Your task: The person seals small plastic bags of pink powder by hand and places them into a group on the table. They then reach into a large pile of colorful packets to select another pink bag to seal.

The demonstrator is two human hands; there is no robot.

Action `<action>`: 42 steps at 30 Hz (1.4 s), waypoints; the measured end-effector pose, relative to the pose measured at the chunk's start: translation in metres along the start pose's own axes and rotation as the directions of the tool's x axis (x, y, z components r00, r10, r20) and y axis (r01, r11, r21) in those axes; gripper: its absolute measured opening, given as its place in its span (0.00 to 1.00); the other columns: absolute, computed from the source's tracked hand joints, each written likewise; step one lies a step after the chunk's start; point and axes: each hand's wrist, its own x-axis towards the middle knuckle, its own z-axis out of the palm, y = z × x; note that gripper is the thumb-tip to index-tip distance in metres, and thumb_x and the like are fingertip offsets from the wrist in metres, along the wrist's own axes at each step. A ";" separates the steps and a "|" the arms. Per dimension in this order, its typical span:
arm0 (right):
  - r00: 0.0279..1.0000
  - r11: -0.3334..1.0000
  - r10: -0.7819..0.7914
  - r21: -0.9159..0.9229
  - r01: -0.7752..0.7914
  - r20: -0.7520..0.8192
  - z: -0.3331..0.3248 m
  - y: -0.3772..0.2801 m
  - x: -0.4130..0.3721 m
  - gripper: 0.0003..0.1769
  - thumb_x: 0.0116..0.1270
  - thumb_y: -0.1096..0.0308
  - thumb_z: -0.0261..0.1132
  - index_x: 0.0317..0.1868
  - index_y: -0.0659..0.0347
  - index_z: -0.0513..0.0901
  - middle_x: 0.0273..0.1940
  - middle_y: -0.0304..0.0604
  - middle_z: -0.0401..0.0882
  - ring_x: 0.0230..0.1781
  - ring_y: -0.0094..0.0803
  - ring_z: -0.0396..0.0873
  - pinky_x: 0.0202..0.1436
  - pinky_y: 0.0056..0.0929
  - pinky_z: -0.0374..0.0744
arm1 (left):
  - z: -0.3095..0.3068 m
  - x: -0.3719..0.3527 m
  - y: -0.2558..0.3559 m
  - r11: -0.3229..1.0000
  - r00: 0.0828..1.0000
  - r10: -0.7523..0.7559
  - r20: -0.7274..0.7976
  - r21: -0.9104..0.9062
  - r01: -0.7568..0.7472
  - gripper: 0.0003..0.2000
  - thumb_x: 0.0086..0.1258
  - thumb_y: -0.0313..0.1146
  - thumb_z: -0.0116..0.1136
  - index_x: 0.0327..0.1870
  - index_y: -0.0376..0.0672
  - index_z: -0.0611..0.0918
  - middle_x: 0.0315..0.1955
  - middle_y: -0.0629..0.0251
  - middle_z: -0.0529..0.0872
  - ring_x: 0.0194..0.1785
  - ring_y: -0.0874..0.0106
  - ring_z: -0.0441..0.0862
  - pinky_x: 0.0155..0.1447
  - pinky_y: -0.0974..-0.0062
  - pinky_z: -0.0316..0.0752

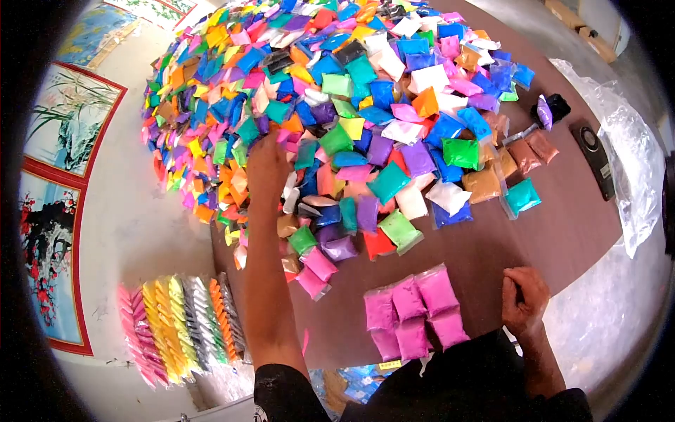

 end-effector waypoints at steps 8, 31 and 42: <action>0.997 0.999 -0.031 0.026 0.032 -0.069 0.001 -0.007 -0.001 0.05 0.66 0.82 0.66 0.42 0.68 0.85 0.35 0.53 0.85 0.33 0.40 0.85 0.36 0.33 0.81 | -0.117 -0.082 0.080 0.397 0.826 -0.544 0.149 -0.821 0.410 0.14 0.82 0.31 0.49 0.60 0.35 0.81 0.47 0.63 0.85 0.45 0.72 0.87 0.44 0.75 0.86; 0.990 0.998 -0.064 -0.026 0.061 -0.123 0.008 0.005 -0.018 0.07 0.72 0.73 0.67 0.45 0.68 0.88 0.35 0.49 0.87 0.34 0.30 0.84 0.40 0.29 0.80 | -0.168 -0.298 0.184 -0.123 0.814 -0.476 0.334 -0.941 0.315 0.11 0.76 0.38 0.65 0.48 0.41 0.83 0.37 0.64 0.89 0.35 0.80 0.83 0.36 0.81 0.79; 0.991 0.999 -0.014 0.035 0.018 -0.136 0.010 0.006 -0.019 0.07 0.70 0.72 0.68 0.44 0.64 0.88 0.35 0.53 0.87 0.34 0.40 0.88 0.39 0.33 0.82 | -0.139 -0.352 0.216 -0.167 0.728 -0.491 0.478 -0.872 0.460 0.10 0.78 0.39 0.63 0.45 0.41 0.84 0.31 0.68 0.86 0.29 0.80 0.79 0.32 0.81 0.73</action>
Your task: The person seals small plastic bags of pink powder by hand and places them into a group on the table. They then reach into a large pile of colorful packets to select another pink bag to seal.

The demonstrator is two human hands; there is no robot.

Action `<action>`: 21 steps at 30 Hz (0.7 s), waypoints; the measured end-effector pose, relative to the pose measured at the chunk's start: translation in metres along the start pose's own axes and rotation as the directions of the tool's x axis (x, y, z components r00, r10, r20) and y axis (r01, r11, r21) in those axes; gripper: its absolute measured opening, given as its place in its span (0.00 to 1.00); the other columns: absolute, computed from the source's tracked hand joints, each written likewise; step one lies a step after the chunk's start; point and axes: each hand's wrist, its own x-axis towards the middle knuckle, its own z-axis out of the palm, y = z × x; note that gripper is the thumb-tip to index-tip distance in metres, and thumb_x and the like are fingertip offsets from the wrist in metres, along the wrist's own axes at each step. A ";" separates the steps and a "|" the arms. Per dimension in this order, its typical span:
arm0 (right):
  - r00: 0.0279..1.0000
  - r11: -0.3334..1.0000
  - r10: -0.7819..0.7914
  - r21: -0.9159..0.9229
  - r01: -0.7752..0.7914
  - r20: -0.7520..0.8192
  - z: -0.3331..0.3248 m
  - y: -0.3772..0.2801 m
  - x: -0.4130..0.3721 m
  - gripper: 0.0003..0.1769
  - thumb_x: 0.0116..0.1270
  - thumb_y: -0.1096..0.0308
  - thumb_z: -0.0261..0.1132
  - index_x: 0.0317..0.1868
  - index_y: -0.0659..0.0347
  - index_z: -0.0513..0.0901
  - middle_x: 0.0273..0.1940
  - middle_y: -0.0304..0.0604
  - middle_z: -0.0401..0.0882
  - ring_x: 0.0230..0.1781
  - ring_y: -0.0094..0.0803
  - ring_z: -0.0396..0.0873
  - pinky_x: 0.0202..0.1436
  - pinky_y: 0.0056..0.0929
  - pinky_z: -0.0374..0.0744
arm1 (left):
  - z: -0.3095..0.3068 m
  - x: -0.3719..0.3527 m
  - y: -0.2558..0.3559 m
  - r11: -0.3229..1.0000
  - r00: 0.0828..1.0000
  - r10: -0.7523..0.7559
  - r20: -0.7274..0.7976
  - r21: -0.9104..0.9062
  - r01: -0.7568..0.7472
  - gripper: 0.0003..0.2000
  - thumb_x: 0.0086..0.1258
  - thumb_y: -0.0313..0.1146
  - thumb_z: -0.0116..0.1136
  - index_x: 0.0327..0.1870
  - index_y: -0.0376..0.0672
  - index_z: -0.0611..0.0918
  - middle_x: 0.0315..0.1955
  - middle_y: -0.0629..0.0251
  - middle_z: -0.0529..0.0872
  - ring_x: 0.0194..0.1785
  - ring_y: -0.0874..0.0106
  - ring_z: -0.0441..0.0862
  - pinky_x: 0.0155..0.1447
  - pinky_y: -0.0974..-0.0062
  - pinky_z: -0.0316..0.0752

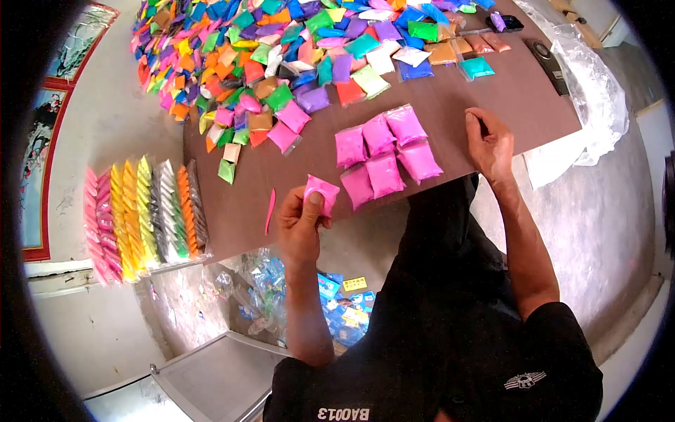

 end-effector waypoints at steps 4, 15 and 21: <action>1.000 1.000 0.005 -0.025 -0.005 0.014 -0.001 -0.002 0.001 0.07 0.70 0.71 0.68 0.44 0.64 0.88 0.34 0.52 0.87 0.33 0.38 0.87 0.38 0.32 0.82 | -0.001 -0.006 -0.008 0.999 1.000 0.002 0.018 -0.047 -0.001 0.10 0.79 0.38 0.63 0.46 0.40 0.85 0.32 0.69 0.86 0.29 0.80 0.78 0.32 0.80 0.73; 1.000 1.000 0.022 -0.009 -0.022 0.017 -0.003 -0.010 0.002 0.06 0.70 0.74 0.67 0.44 0.65 0.87 0.34 0.51 0.85 0.31 0.36 0.84 0.36 0.32 0.79 | -0.016 0.020 -0.001 0.993 0.999 0.011 -0.053 0.116 -0.005 0.09 0.79 0.37 0.62 0.43 0.40 0.85 0.30 0.72 0.84 0.30 0.81 0.77 0.35 0.81 0.73; 1.000 1.000 -0.010 -0.027 0.011 0.019 -0.001 -0.005 0.003 0.06 0.71 0.75 0.67 0.44 0.68 0.86 0.34 0.47 0.84 0.32 0.31 0.80 0.37 0.29 0.77 | -0.038 0.074 0.010 0.946 0.981 0.123 -0.152 0.318 -0.069 0.12 0.76 0.37 0.65 0.49 0.37 0.88 0.31 0.75 0.84 0.34 0.83 0.77 0.39 0.81 0.72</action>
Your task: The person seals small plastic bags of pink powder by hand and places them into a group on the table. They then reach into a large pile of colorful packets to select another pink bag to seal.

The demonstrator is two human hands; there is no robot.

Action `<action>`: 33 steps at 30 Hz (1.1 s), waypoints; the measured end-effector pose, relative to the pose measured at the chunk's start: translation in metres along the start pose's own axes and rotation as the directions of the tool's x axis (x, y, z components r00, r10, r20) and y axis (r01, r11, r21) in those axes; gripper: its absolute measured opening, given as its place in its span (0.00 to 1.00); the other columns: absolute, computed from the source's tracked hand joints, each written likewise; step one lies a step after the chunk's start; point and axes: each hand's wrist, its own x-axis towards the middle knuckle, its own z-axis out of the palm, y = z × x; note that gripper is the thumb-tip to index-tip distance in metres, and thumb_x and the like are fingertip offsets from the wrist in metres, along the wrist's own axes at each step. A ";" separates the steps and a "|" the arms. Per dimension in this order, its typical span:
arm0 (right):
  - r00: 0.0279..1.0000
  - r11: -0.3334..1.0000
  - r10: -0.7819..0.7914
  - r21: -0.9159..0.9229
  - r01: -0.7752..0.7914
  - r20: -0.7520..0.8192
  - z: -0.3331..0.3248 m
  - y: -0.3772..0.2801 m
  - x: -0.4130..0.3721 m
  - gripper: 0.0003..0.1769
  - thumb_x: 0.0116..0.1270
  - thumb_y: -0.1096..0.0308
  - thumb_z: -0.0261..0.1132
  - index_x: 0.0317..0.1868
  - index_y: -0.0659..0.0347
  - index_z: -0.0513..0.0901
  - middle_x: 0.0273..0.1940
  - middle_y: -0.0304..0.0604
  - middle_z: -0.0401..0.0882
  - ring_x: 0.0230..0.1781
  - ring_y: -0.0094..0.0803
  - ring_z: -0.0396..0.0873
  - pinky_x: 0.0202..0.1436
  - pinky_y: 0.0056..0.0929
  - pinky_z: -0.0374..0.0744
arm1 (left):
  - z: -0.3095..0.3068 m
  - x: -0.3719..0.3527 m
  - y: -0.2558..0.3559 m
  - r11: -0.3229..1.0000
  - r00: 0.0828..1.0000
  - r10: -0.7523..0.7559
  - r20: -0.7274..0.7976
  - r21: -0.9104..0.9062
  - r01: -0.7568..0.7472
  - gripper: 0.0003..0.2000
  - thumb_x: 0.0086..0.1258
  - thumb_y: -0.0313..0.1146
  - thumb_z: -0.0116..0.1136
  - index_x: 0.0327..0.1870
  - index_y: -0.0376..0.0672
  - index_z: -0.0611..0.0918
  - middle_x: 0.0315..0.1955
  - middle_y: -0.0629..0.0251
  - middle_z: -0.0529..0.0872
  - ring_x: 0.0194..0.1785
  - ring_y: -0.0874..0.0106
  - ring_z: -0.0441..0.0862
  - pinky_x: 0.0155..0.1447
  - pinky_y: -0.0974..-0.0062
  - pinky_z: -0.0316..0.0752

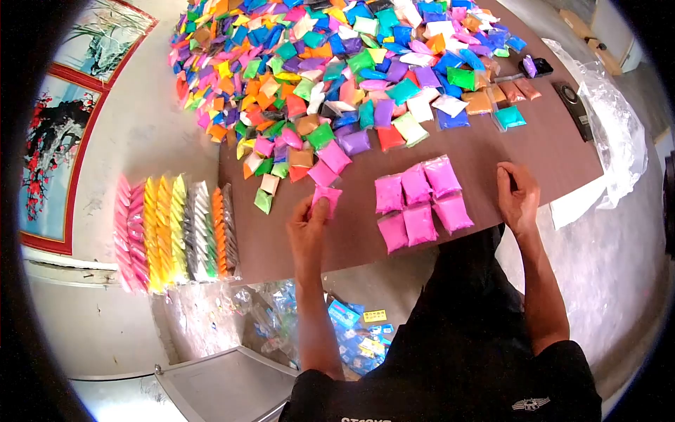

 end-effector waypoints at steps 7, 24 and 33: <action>0.999 0.999 0.041 0.031 -0.040 -0.015 0.001 -0.005 0.003 0.05 0.69 0.77 0.68 0.44 0.68 0.87 0.32 0.50 0.83 0.30 0.34 0.82 0.35 0.30 0.79 | -0.002 0.050 -0.009 0.997 0.997 0.018 -0.071 -0.073 -0.023 0.11 0.76 0.31 0.62 0.52 0.35 0.87 0.35 0.71 0.86 0.34 0.82 0.79 0.39 0.80 0.75; 0.999 0.999 0.038 -0.037 -0.037 0.031 -0.002 -0.005 0.006 0.04 0.69 0.80 0.65 0.42 0.70 0.85 0.36 0.51 0.85 0.35 0.37 0.83 0.41 0.31 0.79 | 0.043 0.118 0.033 0.500 0.781 0.613 0.122 0.705 -0.503 0.14 0.64 0.25 0.70 0.51 0.39 0.85 0.46 0.54 0.86 0.53 0.52 0.82 0.57 0.58 0.79; 0.999 0.998 0.049 -0.028 -0.048 0.016 -0.003 -0.015 0.015 0.05 0.64 0.83 0.68 0.40 0.68 0.85 0.34 0.50 0.84 0.32 0.40 0.83 0.37 0.33 0.79 | 0.117 0.195 0.049 0.379 0.736 0.555 0.388 0.669 -0.639 0.15 0.64 0.29 0.69 0.52 0.41 0.85 0.53 0.56 0.86 0.59 0.53 0.82 0.61 0.58 0.78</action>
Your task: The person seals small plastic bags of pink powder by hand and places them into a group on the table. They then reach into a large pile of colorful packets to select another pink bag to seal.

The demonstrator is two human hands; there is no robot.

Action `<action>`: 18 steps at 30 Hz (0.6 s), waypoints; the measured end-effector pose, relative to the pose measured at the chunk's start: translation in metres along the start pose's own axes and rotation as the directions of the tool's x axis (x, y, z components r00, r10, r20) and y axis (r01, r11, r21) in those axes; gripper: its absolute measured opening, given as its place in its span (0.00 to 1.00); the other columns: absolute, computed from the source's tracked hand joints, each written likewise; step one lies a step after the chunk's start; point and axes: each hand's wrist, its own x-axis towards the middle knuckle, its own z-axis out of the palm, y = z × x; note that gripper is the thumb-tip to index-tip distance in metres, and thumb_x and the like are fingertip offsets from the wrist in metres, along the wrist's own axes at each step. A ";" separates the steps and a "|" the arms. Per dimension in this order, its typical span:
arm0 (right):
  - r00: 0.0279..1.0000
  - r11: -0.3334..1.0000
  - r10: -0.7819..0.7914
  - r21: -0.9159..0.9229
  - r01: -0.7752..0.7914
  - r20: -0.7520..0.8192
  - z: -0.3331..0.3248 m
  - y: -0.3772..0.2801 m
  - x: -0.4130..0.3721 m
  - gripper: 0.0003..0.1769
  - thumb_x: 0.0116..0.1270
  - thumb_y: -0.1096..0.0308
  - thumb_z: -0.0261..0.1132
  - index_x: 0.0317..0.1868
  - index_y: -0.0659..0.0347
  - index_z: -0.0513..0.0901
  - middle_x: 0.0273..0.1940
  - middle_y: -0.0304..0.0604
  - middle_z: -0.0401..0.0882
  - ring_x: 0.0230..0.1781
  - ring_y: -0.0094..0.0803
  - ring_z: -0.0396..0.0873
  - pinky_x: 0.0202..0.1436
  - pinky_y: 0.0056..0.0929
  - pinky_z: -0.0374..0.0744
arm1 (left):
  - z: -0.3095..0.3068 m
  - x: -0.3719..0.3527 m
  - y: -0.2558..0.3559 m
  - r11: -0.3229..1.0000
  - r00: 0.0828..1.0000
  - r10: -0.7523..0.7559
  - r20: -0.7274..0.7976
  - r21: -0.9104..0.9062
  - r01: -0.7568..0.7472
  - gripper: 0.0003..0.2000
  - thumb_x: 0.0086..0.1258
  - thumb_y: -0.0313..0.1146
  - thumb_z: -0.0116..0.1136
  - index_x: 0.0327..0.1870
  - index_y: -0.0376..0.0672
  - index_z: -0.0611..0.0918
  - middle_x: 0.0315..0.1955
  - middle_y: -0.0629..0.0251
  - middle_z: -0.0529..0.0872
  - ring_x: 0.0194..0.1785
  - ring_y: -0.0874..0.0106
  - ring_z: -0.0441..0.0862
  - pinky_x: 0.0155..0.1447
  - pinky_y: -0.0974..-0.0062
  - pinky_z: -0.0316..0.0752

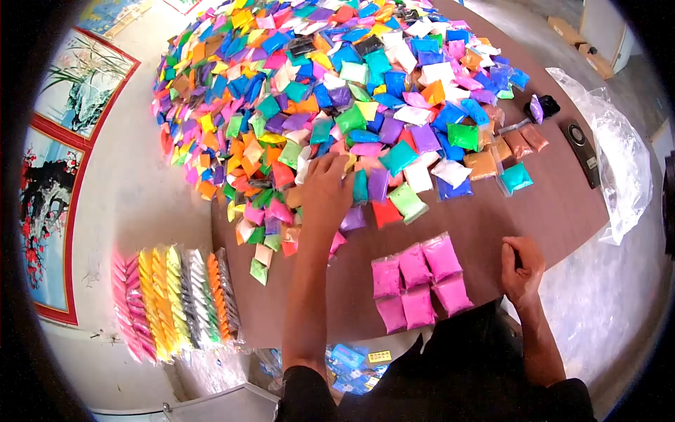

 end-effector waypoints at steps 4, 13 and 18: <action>0.999 0.999 0.026 0.019 -0.026 0.019 0.000 0.002 0.001 0.05 0.65 0.83 0.66 0.41 0.68 0.85 0.34 0.51 0.84 0.32 0.40 0.83 0.35 0.34 0.79 | 0.021 0.033 -0.020 0.996 0.997 0.071 0.037 0.057 -0.073 0.18 0.63 0.29 0.67 0.55 0.40 0.83 0.54 0.56 0.86 0.59 0.51 0.81 0.59 0.56 0.79; 0.999 0.999 0.033 -0.039 -0.031 0.032 0.001 0.011 -0.001 0.06 0.64 0.82 0.66 0.41 0.68 0.85 0.36 0.53 0.85 0.34 0.44 0.85 0.39 0.34 0.82 | 0.027 0.076 -0.058 0.932 0.902 -0.321 0.287 -0.076 0.356 0.15 0.70 0.37 0.64 0.55 0.42 0.85 0.54 0.53 0.87 0.51 0.50 0.86 0.53 0.58 0.82; 0.999 0.998 0.004 -0.064 -0.001 0.048 0.002 0.015 -0.002 0.06 0.64 0.82 0.67 0.41 0.68 0.85 0.36 0.53 0.86 0.32 0.41 0.85 0.34 0.32 0.82 | 0.022 0.101 -0.093 0.972 0.968 -0.230 -0.096 0.026 0.234 0.16 0.70 0.43 0.63 0.50 0.42 0.87 0.55 0.51 0.86 0.44 0.50 0.88 0.48 0.55 0.83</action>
